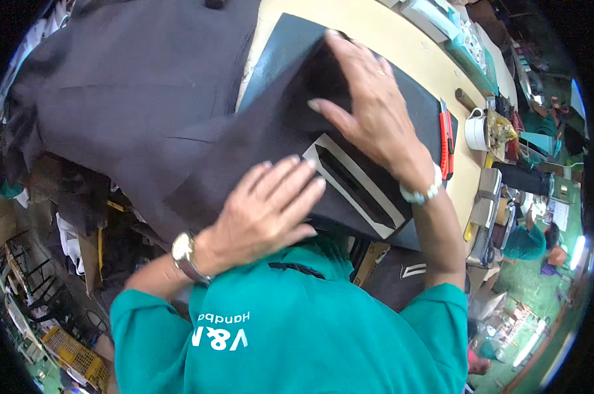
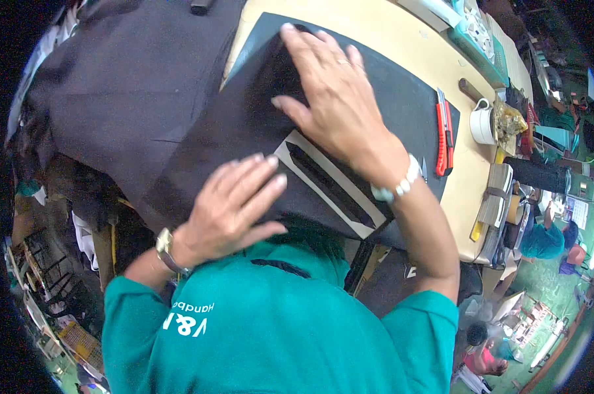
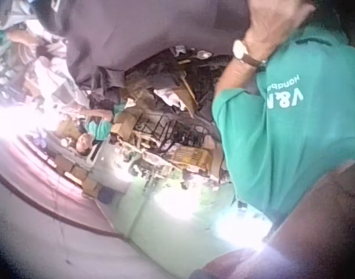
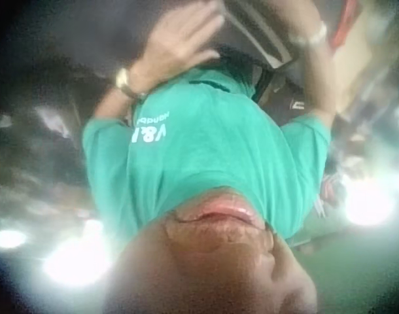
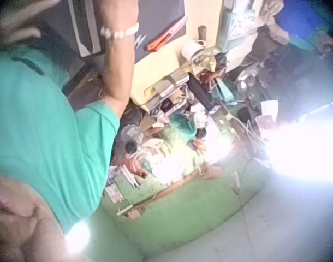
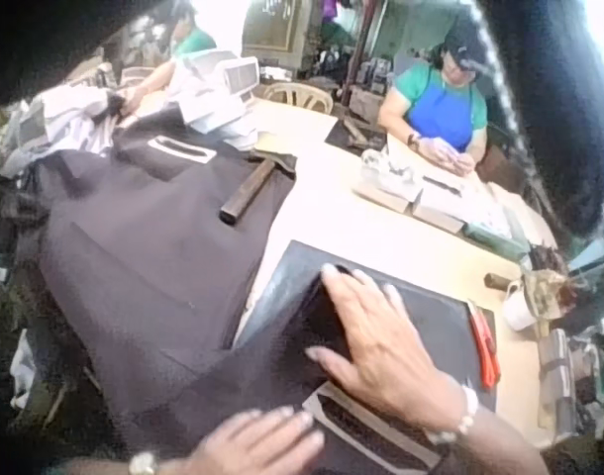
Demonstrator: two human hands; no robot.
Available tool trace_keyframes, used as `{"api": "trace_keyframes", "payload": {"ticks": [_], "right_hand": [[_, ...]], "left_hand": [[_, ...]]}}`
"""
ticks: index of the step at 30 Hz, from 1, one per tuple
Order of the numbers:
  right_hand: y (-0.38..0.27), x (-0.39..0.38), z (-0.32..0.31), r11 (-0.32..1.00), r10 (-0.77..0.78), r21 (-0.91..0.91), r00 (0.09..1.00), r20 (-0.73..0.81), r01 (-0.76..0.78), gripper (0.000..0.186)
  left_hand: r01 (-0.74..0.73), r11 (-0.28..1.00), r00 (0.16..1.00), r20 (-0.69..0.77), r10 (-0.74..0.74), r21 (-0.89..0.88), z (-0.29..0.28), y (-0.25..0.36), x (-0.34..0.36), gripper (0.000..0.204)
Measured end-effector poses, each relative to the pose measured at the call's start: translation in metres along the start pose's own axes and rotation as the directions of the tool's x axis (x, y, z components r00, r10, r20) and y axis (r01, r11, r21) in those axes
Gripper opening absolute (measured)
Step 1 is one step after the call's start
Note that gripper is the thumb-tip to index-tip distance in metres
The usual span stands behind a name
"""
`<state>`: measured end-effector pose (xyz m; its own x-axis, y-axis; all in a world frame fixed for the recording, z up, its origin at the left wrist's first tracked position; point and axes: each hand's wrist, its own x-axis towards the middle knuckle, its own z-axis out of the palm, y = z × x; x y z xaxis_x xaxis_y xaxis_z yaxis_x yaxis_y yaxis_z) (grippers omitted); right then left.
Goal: The person trims the edges of rectangular cutouts in a piece of brown leather using a utility knife and small shears, then folds and presses the leather edges around the openings by hand on a work mat.
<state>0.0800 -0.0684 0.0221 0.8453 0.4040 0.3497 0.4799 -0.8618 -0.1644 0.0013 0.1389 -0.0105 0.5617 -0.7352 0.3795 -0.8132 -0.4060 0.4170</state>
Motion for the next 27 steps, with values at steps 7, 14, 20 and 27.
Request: {"api": "trace_keyframes", "payload": {"ticks": [7, 14, 20, 27], "right_hand": [[0.049, 0.065, 0.024, 0.916, 0.291, 0.278, 0.956, 0.035, -0.289, 0.056], [0.161, 0.06, -0.019, 0.771, 0.619, 0.201, 0.785, -0.018, -0.604, 0.063], [0.187, 0.006, -0.045, 0.366, 0.811, 0.41, 0.502, 0.299, -0.835, 0.041], [0.209, -0.006, -0.09, -0.067, 0.869, 0.873, 0.402, 0.289, -0.484, 0.017]], "left_hand": [[0.053, 0.997, 0.978, -0.2, -0.063, -0.057, 0.028, 0.007, -0.026, 0.065], [0.184, 0.983, 0.982, -0.039, -0.183, 0.029, 0.012, -0.01, 0.002, 0.062], [0.138, 0.99, 0.99, -0.037, -0.136, 0.042, 0.017, -0.031, 0.02, 0.023], [0.171, 0.007, 0.763, 0.128, -0.634, -0.985, -0.032, -0.072, 0.063, 0.02]]}}
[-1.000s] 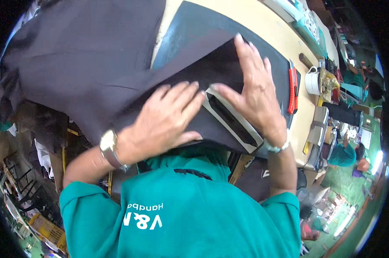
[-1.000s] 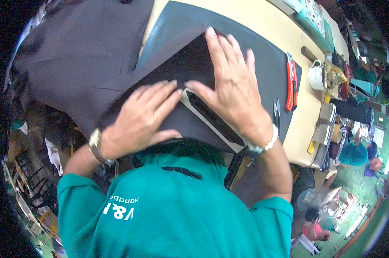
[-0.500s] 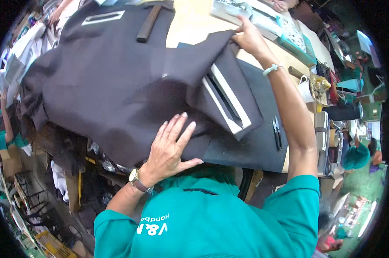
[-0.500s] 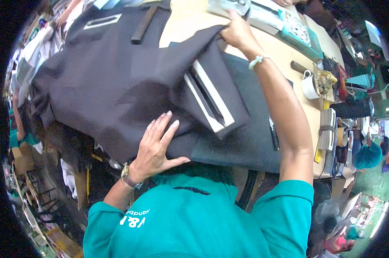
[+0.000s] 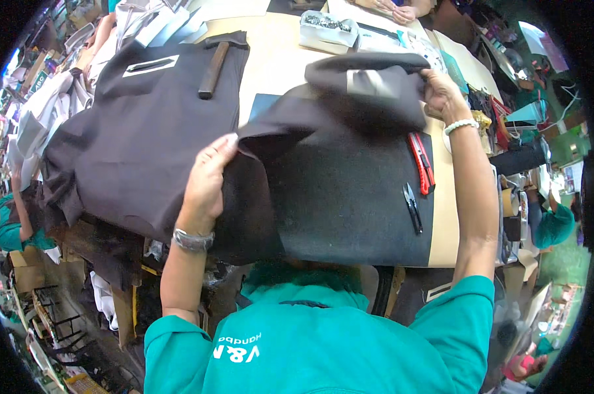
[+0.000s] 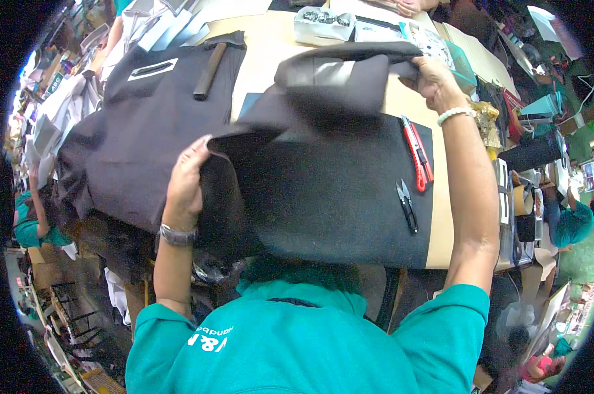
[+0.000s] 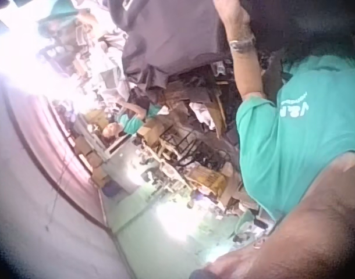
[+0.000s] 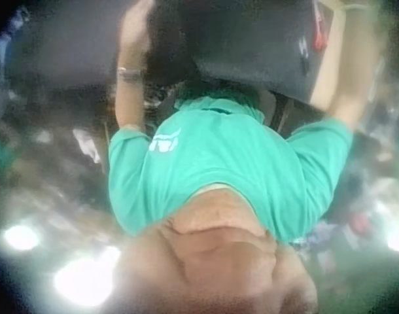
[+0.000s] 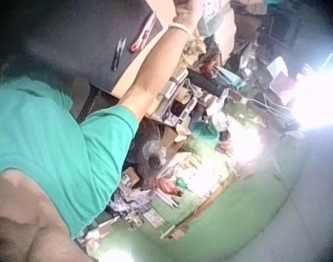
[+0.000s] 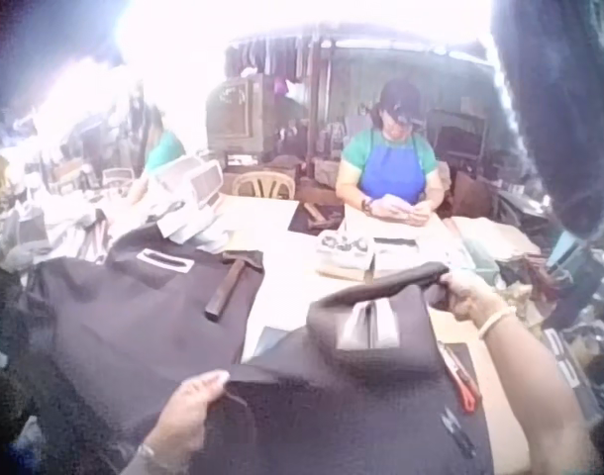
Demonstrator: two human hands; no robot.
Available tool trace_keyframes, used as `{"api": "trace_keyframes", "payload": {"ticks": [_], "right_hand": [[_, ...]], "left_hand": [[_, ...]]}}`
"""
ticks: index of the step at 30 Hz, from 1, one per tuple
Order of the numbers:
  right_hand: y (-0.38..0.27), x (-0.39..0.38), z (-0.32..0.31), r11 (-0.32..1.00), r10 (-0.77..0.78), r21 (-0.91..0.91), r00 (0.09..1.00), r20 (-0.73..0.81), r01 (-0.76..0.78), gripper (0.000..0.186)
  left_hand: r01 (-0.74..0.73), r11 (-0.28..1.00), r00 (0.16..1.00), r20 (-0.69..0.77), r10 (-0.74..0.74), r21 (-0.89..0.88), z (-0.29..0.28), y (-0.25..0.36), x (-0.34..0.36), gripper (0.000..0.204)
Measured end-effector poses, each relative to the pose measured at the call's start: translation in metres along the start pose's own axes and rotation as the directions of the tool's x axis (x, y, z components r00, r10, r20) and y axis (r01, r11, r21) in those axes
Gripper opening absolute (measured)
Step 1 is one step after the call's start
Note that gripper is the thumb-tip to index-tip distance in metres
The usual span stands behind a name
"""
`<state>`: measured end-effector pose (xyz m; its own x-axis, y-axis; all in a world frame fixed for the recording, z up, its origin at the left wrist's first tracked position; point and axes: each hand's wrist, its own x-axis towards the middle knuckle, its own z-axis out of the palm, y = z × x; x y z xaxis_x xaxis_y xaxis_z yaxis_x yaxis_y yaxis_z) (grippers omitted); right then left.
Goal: The person trims the edges of rectangular cutouts in a piece of brown leather using a utility knife and small shears, then folds and presses the leather edges around the openings by hand on a work mat.
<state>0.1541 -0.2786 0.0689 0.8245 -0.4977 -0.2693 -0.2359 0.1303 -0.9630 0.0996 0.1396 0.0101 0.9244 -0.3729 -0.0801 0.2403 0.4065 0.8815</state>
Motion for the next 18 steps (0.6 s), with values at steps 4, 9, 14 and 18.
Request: {"api": "trace_keyframes", "payload": {"ticks": [4, 9, 14, 18], "right_hand": [[-0.019, 0.015, -0.007, 0.993, -0.072, 0.096, 0.997, -0.026, 0.075, 0.012], [-0.027, 0.017, -0.017, 0.98, -0.191, 0.056, 0.981, 0.029, 0.189, 0.017], [-0.014, -0.03, 0.0, 0.995, -0.053, -0.081, 0.99, 0.128, 0.063, 0.031], [-0.016, -0.03, -0.022, 0.99, -0.105, 0.108, 0.978, 0.178, 0.086, 0.023]], "left_hand": [[-0.157, 0.984, 0.988, 0.024, 0.155, 0.084, 0.014, 0.022, 0.027, 0.022], [-0.148, 0.773, 0.986, 0.157, 0.063, 0.617, 0.039, 0.035, 0.033, 0.039], [-0.049, 0.904, 0.983, 0.182, -0.032, 0.424, 0.058, -0.023, 0.075, 0.059], [-0.206, 0.665, 0.969, 0.244, 0.037, 0.717, 0.051, -0.037, 0.134, 0.053]]}}
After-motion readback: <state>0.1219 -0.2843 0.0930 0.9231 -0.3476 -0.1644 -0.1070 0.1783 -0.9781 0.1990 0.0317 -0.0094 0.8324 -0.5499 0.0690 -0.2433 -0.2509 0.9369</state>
